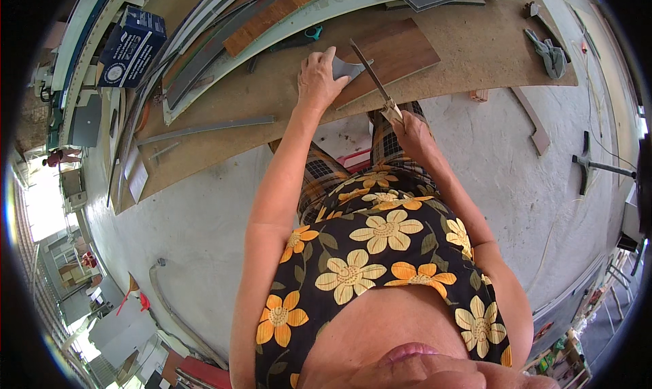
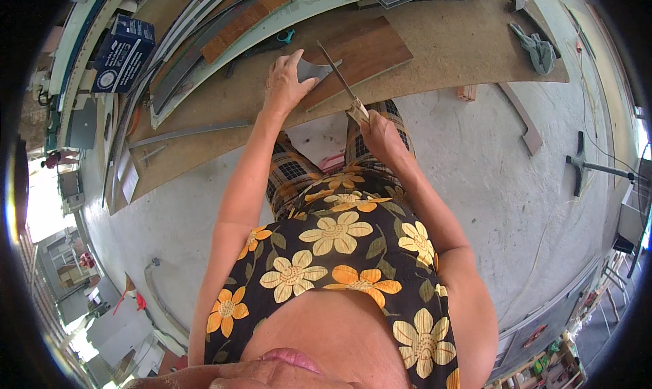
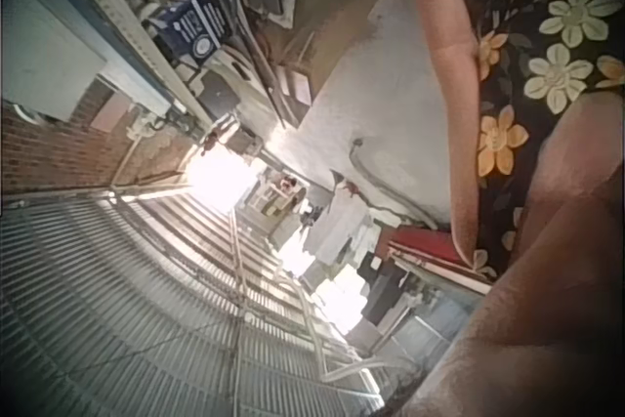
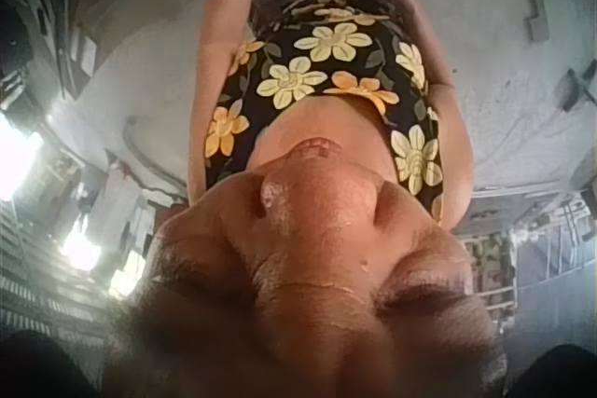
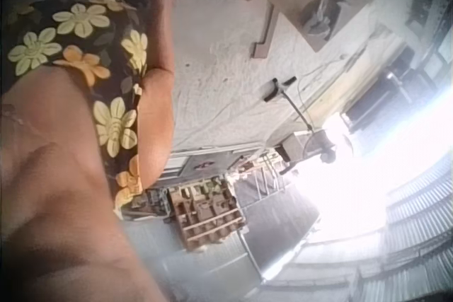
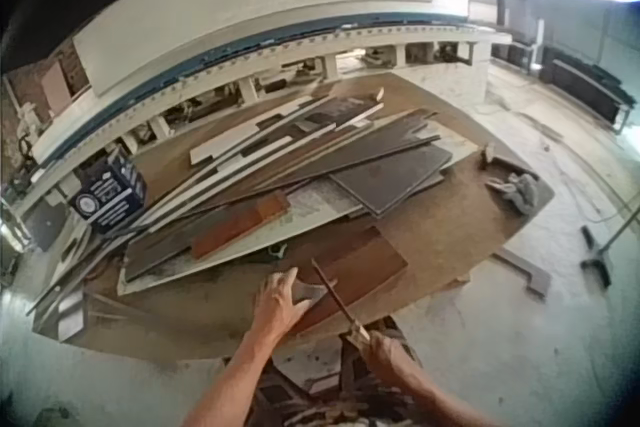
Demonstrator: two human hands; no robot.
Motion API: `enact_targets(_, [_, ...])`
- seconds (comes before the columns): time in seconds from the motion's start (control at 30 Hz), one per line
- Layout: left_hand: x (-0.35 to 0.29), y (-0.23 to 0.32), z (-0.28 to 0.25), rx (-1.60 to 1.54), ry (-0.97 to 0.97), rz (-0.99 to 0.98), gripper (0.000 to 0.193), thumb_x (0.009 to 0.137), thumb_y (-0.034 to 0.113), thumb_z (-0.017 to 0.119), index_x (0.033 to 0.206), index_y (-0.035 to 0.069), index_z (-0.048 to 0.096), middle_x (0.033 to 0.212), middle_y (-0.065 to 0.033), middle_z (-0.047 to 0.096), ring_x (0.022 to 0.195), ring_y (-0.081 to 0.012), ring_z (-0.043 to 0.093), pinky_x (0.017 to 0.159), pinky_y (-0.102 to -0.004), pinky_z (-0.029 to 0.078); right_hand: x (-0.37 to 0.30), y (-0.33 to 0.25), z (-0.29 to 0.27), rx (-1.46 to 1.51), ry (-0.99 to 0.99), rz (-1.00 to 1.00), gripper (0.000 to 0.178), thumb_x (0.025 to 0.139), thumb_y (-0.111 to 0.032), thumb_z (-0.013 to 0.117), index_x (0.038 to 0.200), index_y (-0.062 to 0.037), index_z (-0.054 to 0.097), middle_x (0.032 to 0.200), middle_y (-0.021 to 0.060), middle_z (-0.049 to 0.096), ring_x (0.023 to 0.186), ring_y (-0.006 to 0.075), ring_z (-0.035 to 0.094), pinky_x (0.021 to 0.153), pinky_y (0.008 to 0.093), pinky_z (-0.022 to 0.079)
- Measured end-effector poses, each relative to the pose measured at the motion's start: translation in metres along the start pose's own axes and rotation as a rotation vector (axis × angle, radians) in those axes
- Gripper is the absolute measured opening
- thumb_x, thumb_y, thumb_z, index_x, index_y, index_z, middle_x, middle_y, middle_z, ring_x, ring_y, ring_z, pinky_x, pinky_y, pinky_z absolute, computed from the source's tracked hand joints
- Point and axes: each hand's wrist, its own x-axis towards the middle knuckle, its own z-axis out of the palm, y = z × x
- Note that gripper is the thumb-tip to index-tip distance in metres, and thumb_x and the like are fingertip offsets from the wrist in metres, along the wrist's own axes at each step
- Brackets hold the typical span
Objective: Using a hand saw to cut a thin piece of wood positioned on a workshop workbench.
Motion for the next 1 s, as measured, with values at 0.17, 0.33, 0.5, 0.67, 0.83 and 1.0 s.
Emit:
enact_targets(0.17, [-0.012,0.007,0.017,0.144,0.137,0.037,0.085,0.067,0.03,0.082,0.137,0.009,0.039,0.121,-0.0157,0.05,0.117,-0.0356,0.047,0.093,-0.0503,0.044,0.001,0.0,0.004,-0.021,-0.028,0.034,0.029,0.093,-0.022,0.046,0.098,0.0053,0.053,0.081,0.0325,0.06,0.083,0.0499,0.059,0.069,0.0525,0.046])
enact_targets(0.33, [-0.01,0.011,0.018,0.176,0.06,-0.019,0.084,0.067,0.029,0.082,0.137,0.008,0.039,0.122,-0.0157,0.051,0.117,-0.0349,0.047,0.093,-0.0496,0.044,0.002,-0.002,0.003,-0.034,-0.019,0.035,0.028,0.093,-0.021,0.046,0.099,0.0058,0.053,0.082,0.0325,0.061,0.082,0.0493,0.06,0.068,0.0516,0.047])
enact_targets(0.5, [-0.009,0.013,0.018,0.192,0.037,-0.04,0.079,0.07,0.029,0.079,0.136,0.007,0.042,0.127,-0.0157,0.05,0.12,-0.0337,0.047,0.098,-0.0465,0.042,0.0,0.0,0.003,-0.035,-0.005,0.032,0.027,0.094,-0.02,0.046,0.098,0.0051,0.052,0.081,0.0319,0.061,0.082,0.0489,0.06,0.068,0.0513,0.047])
enact_targets(0.67, [-0.006,0.007,0.023,0.128,0.06,0.09,0.068,0.073,0.021,0.077,0.132,0.004,0.046,0.132,-0.0194,0.049,0.124,-0.0349,0.045,0.102,-0.0444,0.041,-0.001,-0.005,0.005,-0.043,0.0,0.019,0.023,0.093,-0.019,0.047,0.096,0.0035,0.052,0.078,0.0303,0.061,0.079,0.0479,0.06,0.067,0.0515,0.047])
enact_targets(0.83, [-0.006,0.009,0.025,0.078,0.065,0.094,0.063,0.072,0.017,0.077,0.127,0.003,0.051,0.133,-0.0216,0.048,0.124,-0.0367,0.045,0.102,-0.0434,0.041,0.002,-0.003,0.007,-0.05,0.002,-0.004,0.025,0.094,-0.021,0.048,0.096,0.0036,0.051,0.078,0.0306,0.061,0.078,0.0477,0.06,0.066,0.0516,0.047])
enact_targets(1.0, [-0.007,0.01,0.025,0.094,0.079,0.115,0.058,0.071,0.017,0.077,0.123,0.002,0.056,0.133,-0.0241,0.048,0.121,-0.0391,0.047,0.101,-0.0439,0.042,0.004,0.003,0.013,-0.077,0.01,0.0,0.026,0.094,-0.022,0.049,0.097,0.0041,0.051,0.077,0.0308,0.061,0.077,0.0477,0.06,0.065,0.0519,0.047])
